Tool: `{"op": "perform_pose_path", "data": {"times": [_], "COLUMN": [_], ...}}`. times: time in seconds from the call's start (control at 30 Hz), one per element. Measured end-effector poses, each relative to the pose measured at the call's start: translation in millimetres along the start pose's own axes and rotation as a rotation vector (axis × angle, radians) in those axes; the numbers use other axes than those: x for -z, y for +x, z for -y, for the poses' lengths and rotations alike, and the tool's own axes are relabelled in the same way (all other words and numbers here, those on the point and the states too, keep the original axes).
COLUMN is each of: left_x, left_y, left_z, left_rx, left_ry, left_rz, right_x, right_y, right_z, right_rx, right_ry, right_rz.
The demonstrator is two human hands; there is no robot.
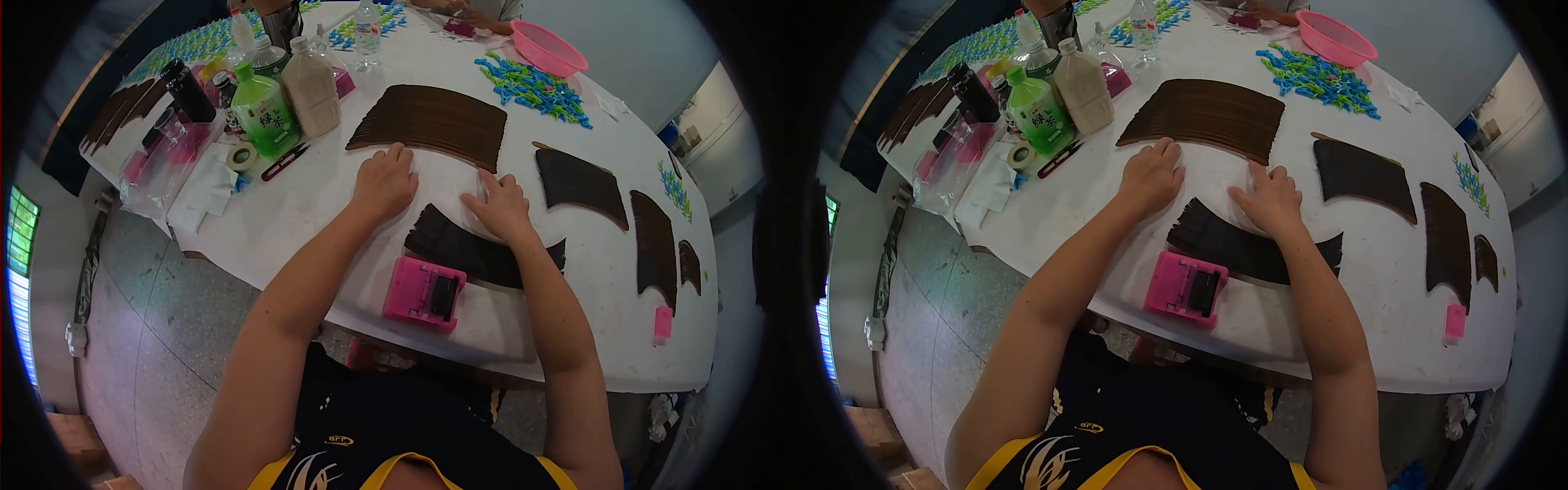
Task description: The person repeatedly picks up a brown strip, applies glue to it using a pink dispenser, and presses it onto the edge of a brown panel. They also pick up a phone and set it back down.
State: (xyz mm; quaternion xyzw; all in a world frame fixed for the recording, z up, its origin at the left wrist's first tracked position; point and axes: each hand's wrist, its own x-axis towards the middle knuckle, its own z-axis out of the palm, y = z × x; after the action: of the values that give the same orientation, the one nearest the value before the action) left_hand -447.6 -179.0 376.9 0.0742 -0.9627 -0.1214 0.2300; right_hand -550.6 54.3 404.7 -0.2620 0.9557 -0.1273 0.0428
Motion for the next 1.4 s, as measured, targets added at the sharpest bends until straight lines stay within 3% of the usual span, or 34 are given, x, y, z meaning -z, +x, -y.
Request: {"op": "perform_pose_path", "data": {"times": [0.33,0.43,0.5,0.7,0.9,1.07,1.3,1.37,1.4], "left_x": [2.4,0.6,1.0,-1.3,1.8,29.2,88.1,103.7,109.8], "left_y": [-1.1,-1.7,-2.5,-3.5,-10.2,-44.9,-68.7,-67.5,-68.1], "left_z": [-0.6,1.8,3.3,5.0,12.4,6.3,-18.4,-49.0,-69.9], "left_rx": [0.021,0.008,-0.011,-0.024,-0.057,-0.047,-0.088,-0.305,-0.298], "left_ry": [-0.02,-0.052,-0.08,-0.125,-0.29,-0.432,-0.382,-0.341,-0.348], "left_rz": [-0.003,-0.041,-0.084,-0.148,-0.226,-0.172,-0.149,-0.179,-0.165], "right_x": [-1.4,5.7,17.3,52.2,23.1,23.0,39.5,55.0,62.7], "right_y": [-2.7,-17.4,-47.3,-148.4,-164.7,-169.7,-169.5,-162.3,-159.9], "right_z": [-7.2,-26.0,-36.4,-60.1,-82.2,-83.9,-75.1,-57.8,-46.6], "right_rx": [0.033,0.086,0.383,0.603,0.636,0.647,0.576,0.584,0.591], "right_ry": [-0.005,0.217,0.373,0.26,0.126,0.088,0.059,0.048,0.035], "right_rz": [-0.029,-0.02,-0.164,-0.151,-0.38,-0.425,-0.458,-0.432,-0.409]}}
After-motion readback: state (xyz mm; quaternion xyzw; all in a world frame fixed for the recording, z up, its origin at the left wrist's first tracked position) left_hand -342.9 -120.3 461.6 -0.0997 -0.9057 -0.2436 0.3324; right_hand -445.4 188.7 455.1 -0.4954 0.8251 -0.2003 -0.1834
